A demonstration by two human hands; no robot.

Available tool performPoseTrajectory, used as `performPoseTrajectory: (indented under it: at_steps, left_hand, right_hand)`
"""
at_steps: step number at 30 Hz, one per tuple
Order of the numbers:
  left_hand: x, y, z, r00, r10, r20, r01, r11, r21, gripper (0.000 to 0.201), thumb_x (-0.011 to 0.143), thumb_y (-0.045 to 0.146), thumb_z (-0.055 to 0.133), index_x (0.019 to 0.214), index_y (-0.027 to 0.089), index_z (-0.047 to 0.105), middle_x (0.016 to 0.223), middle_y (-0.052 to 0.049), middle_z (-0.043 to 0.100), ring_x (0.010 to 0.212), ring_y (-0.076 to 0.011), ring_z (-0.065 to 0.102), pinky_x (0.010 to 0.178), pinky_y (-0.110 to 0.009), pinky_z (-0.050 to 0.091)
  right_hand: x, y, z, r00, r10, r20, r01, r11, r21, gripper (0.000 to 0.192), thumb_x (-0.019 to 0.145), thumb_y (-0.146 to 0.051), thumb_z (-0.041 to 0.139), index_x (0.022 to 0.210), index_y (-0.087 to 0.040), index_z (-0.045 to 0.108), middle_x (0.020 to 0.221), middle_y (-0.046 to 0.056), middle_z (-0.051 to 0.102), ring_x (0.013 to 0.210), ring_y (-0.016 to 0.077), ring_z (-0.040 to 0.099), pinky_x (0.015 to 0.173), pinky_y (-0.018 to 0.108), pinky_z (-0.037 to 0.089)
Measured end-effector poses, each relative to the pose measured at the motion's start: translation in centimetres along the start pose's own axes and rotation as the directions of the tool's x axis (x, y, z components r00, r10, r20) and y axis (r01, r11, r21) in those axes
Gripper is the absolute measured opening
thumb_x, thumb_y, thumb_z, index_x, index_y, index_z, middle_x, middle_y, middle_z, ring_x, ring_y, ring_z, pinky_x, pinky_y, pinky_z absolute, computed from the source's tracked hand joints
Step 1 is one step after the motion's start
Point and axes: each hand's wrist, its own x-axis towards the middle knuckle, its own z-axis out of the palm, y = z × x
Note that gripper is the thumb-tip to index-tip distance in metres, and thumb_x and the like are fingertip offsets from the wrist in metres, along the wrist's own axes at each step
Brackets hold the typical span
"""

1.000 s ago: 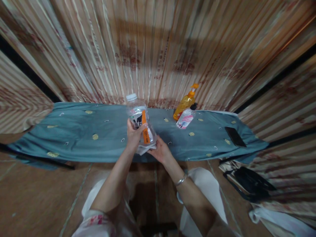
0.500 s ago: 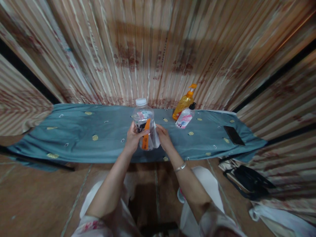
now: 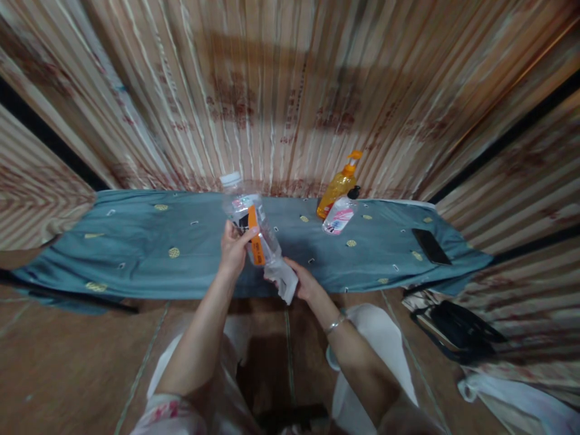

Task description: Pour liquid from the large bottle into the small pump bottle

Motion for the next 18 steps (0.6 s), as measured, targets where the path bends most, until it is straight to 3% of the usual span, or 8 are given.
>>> performPoseTrajectory:
  at_steps: [3,6,9,12,15,18]
  left_hand:
    - [1.4,-0.6,-1.4,0.986,0.134,-0.100,-0.123,0.987,0.103,0.080,0.041,0.039,0.097,0.110,0.024,0.058,0.112,-0.001,0.066,0.107,-0.0168,0.062,0.105,-0.029,0.050]
    - [2.8,-1.6,-2.9,0.969,0.210,-0.133,-0.184,0.966,0.184,0.102,0.035,0.045,0.100,0.122,0.023,0.052,0.132,-0.007,0.058,0.128,-0.0234,0.054,0.123,-0.039,0.038]
    - [3.8,-2.9,-3.9,0.968,0.217,-0.123,-0.187,0.958,0.216,0.114,0.034,0.053,0.099,0.131,0.023,0.045,0.141,-0.011,0.053,0.134,-0.0266,0.051,0.127,-0.043,0.035]
    - [4.4,-3.9,-4.3,0.971,0.215,-0.100,-0.188,0.954,0.234,0.117,0.036,0.055,0.098,0.133,0.024,0.042,0.144,-0.011,0.051,0.135,-0.0266,0.051,0.127,-0.042,0.034]
    - [4.7,-4.4,-4.3,0.971,0.219,-0.094,-0.188,0.947,0.259,0.115,0.039,0.053,0.097,0.135,0.024,0.041,0.144,-0.012,0.050,0.136,-0.0268,0.050,0.128,-0.045,0.033]
    - [4.9,-4.6,-4.1,0.969,0.234,-0.078,-0.204,0.939,0.278,0.112,0.042,0.053,0.097,0.135,0.023,0.041,0.144,-0.012,0.050,0.135,-0.0268,0.050,0.127,-0.045,0.034]
  right_hand:
    - [-1.0,-0.7,-4.6,0.977,-0.067,-0.203,0.032,0.984,-0.174,0.046,0.087,-0.054,0.054,0.109,-0.016,0.067,0.096,0.011,0.076,0.085,0.0258,0.072,0.076,0.039,0.059]
    - [-1.1,-2.4,-9.6,0.895,-0.174,-0.410,0.008,0.926,-0.377,0.050,0.084,-0.039,0.059,0.130,-0.018,0.056,0.118,0.012,0.071,0.116,0.0278,0.064,0.100,0.043,0.049]
    - [0.2,-3.7,-11.5,0.822,-0.275,-0.498,-0.078,0.812,-0.578,0.053,0.080,-0.019,0.059,0.131,-0.006,0.054,0.132,0.025,0.061,0.136,0.0361,0.049,0.113,0.052,0.035]
    - [2.5,-4.1,-9.2,0.837,-0.348,-0.423,-0.085,0.681,-0.727,0.044,0.078,-0.006,0.053,0.121,0.000,0.060,0.135,0.034,0.056,0.140,0.0409,0.042,0.116,0.060,0.025]
    - [4.5,-3.9,-5.0,0.890,-0.383,-0.249,0.010,0.562,-0.827,0.039,0.077,0.002,0.050,0.112,-0.002,0.067,0.125,0.031,0.065,0.136,0.0382,0.047,0.117,0.058,0.026]
    - [4.6,-2.9,-1.2,0.911,-0.406,-0.072,0.144,0.477,-0.867,0.045,0.079,0.001,0.049,0.119,-0.006,0.066,0.131,0.024,0.064,0.132,0.0314,0.052,0.117,0.051,0.032]
